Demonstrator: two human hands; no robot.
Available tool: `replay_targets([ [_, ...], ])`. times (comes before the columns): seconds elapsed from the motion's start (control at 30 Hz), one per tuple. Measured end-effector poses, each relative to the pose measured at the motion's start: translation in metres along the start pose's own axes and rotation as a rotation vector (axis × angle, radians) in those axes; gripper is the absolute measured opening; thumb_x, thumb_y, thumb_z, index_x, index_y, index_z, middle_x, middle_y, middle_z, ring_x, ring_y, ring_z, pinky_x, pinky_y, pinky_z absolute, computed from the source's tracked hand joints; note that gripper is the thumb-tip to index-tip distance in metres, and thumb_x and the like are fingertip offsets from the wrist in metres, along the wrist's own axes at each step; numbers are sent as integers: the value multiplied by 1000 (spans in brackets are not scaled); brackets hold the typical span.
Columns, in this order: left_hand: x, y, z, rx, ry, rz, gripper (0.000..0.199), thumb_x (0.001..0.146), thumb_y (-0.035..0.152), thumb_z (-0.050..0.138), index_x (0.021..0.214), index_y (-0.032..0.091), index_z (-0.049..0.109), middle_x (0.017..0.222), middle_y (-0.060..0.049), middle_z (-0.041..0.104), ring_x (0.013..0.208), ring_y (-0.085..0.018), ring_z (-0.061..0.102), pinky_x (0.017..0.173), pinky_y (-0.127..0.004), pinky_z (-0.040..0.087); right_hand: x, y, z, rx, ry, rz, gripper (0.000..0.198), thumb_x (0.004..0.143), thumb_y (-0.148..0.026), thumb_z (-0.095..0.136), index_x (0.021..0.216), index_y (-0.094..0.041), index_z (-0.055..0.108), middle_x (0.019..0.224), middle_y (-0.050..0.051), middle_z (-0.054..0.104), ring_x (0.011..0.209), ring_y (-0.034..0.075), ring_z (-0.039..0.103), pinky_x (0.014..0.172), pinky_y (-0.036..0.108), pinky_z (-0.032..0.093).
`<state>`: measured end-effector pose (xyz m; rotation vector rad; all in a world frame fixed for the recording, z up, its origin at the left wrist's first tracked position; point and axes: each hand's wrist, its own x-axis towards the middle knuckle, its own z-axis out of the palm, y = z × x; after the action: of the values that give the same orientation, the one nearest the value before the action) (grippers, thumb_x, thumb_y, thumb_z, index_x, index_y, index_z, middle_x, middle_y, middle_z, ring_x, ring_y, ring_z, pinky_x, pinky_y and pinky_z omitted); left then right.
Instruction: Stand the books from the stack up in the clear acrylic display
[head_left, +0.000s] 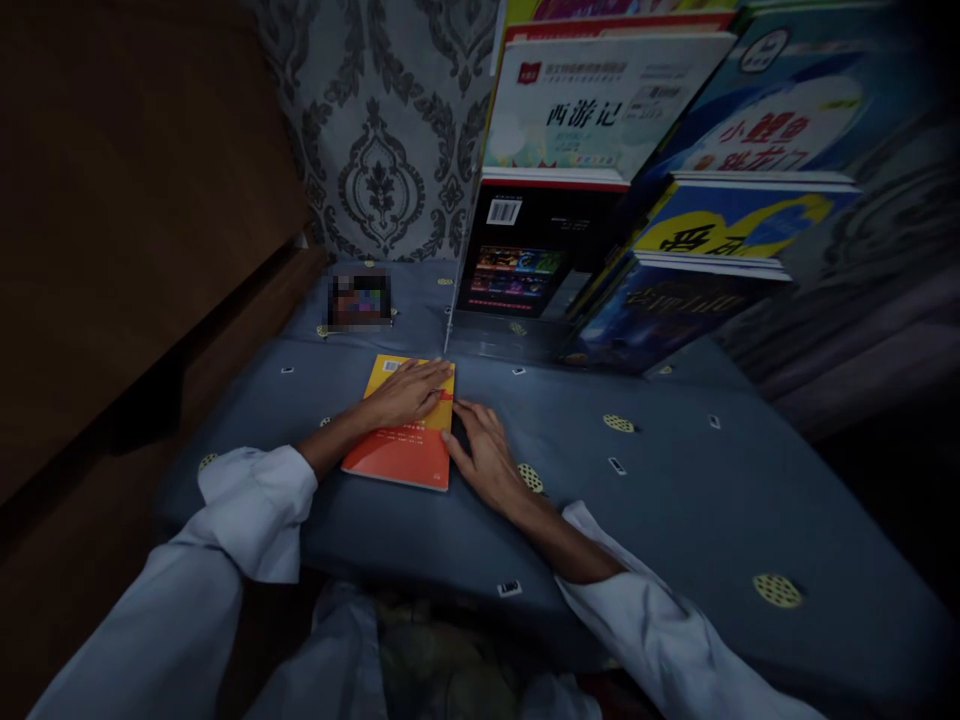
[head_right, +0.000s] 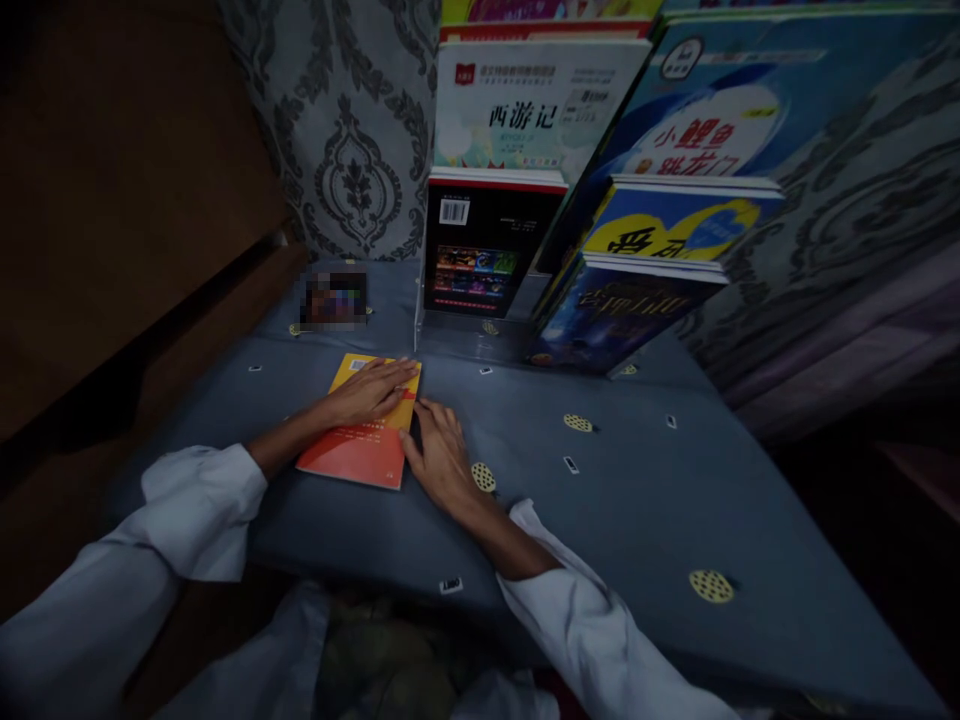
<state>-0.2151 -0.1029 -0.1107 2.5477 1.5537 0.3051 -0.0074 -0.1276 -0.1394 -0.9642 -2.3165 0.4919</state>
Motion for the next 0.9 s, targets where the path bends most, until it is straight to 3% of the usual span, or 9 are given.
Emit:
replay_targets([
  [0.47, -59, 30, -10, -84, -23, 146, 45, 103, 25, 36, 147, 22, 45, 155, -6, 43, 146, -16, 35, 120, -41, 25, 1, 5, 3, 24, 14, -17, 44, 95, -37, 45, 131, -15, 58, 128, 17, 61, 117, 33, 55, 102, 54, 45],
  [0.73, -102, 57, -13, -91, -32, 128, 42, 105, 25, 35, 145, 25, 47, 154, -4, 45, 144, -15, 38, 122, -41, 24, 1, 9, 2, 71, 50, -30, 42, 91, -28, 47, 129, -16, 60, 124, 16, 63, 115, 31, 57, 102, 52, 46],
  [0.9, -123, 73, -4, -25, -1, 119, 42, 104, 22, 35, 144, 23, 48, 152, -5, 47, 143, -16, 41, 122, -42, 26, -3, -3, -6, 60, 53, -70, 40, 95, -29, 43, 129, -17, 59, 131, 16, 61, 120, 30, 56, 103, 53, 45],
])
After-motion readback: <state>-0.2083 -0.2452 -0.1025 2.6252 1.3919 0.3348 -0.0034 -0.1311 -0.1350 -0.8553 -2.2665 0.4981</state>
